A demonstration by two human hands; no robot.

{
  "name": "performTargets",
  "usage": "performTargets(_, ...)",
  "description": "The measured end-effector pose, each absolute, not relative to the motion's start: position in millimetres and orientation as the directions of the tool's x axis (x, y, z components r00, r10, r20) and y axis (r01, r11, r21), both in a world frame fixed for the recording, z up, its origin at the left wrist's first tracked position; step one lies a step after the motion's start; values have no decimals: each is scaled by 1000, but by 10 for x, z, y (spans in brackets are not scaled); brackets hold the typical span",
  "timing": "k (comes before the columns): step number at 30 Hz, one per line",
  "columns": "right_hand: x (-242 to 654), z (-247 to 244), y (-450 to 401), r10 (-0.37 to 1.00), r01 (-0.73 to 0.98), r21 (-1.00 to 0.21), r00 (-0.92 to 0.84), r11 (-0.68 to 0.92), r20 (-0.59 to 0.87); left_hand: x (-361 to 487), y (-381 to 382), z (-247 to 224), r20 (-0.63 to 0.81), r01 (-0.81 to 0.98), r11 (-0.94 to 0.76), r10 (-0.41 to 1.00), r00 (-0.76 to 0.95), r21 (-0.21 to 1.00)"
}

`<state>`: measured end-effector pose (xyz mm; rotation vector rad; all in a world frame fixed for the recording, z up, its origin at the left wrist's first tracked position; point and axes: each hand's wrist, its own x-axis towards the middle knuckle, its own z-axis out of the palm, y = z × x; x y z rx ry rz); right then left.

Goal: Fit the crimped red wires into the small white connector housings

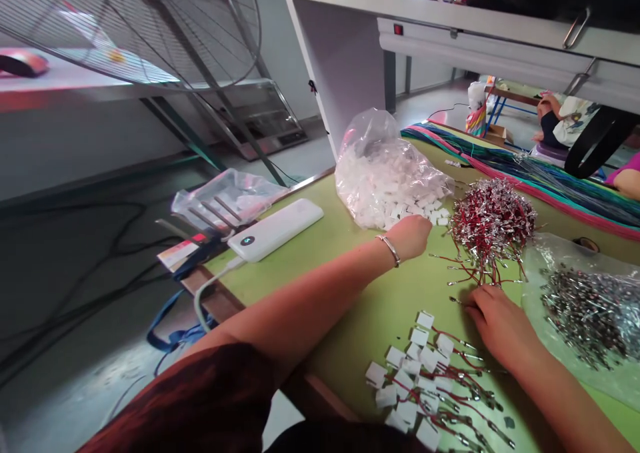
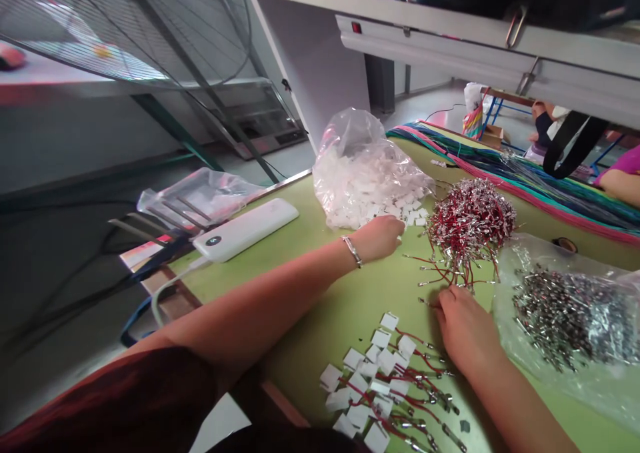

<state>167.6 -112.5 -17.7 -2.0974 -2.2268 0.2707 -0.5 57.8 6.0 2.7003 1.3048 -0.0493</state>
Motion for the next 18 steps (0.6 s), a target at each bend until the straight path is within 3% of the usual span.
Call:
performTargets(3, 1726, -191, -1131, 998, 965, -258, -46, 37, -31, -4, 579, 38, -67, 782, -603, 784, 617, 158)
performTargets(6, 1835, -143, -1130, 999, 853, -520, 35, -33, -6, 10, 564, 29, -24, 780, -592, 793, 609, 202)
performTargets(8, 1880, -107, -1122, 996, 729, -680, 91, -75, -12, 29, 539, 40, -5, 747, -573, 792, 610, 337)
performTargets(9, 1888, -90, -1118, 993, 676, -732, 114, -86, -11, 44, 517, 48, -32, 705, -530, 788, 615, 471)
performTargets(11, 1878, -59, -1114, 986, 611, -787, 165, -89, 17, 89, 445, 61, -154, 535, -304, 744, 650, 788)
performTargets(13, 1850, -33, -1120, 974, 593, -802, 212, -65, 77, 147, 343, 62, -272, 313, 55, 649, 711, 948)
performTargets(15, 1826, -18, -1131, 962, 606, -795, 234, -32, 139, 203, 236, 49, -313, 133, 328, 590, 744, 935)
performTargets(18, 1818, -27, -1147, 961, 653, -757, 209, 2, 183, 250, 124, 20, -342, 26, 517, 528, 778, 856)
